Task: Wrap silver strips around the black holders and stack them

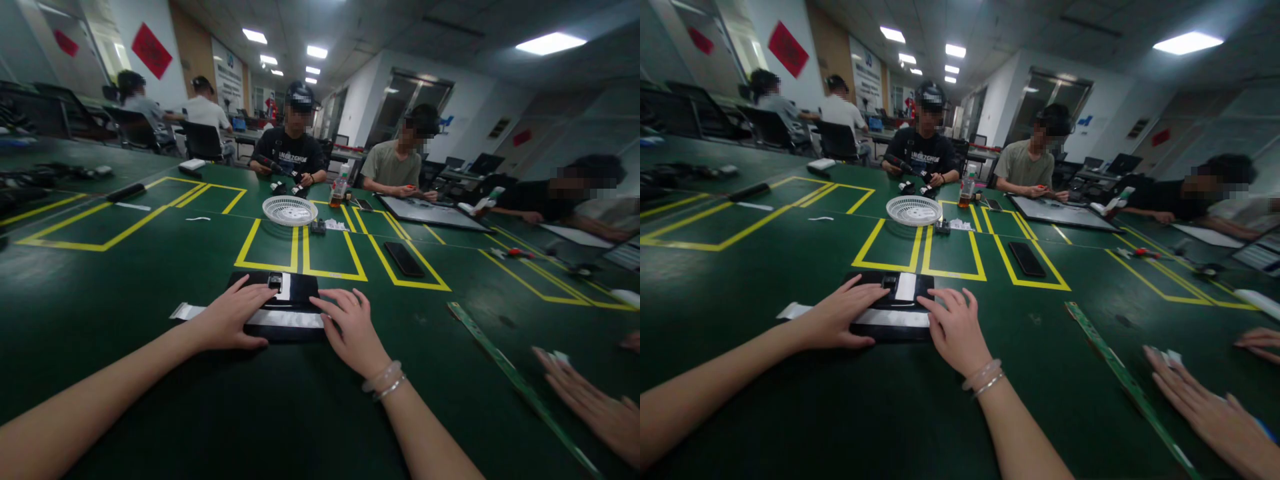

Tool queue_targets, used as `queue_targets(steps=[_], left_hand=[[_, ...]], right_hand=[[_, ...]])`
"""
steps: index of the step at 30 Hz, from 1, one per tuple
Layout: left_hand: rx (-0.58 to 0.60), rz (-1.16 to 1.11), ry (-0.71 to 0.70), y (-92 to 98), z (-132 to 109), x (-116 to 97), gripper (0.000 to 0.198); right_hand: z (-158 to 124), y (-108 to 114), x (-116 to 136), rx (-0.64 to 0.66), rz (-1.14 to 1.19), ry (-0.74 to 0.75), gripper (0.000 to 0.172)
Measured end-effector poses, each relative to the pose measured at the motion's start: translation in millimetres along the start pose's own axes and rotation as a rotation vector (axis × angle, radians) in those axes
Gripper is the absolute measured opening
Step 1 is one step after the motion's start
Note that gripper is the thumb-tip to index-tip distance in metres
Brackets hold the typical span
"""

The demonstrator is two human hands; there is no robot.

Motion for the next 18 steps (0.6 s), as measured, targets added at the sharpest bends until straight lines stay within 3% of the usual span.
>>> queue_targets(steps=[4, 8, 14, 18], left_hand=[[-0.036, -0.011, 0.014, 6.9, -1.0, -4.0, 0.077], [-0.153, 0.016, 0.038, 24.8, -9.2, 10.3, 0.075], [-0.375, 0.118, 0.228, 71.5, -36.9, 61.5, 0.071], [-0.533, 0.173, 0.440, 100.8, -74.0, 115.3, 0.091]], right_hand=[[0.2, 3.2, -1.2, -0.058, 0.010, -0.016, 0.038], [0.4, 4.4, -3.6, -0.085, 0.017, -0.026, 0.035], [-0.7, 1.9, -5.2, -0.089, 0.022, -0.024, 0.038], [-0.9, 1.8, -5.3, -0.089, 0.021, -0.028, 0.035]])
Point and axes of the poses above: each hand's wrist, its own z-axis towards the middle knuckle, its own y-axis out of the back of the hand, x = y × z, the point moved 6 cm from there along z, towards the middle knuckle, and after that the axes turned 11 degrees about -z, right-handed, at the moved point
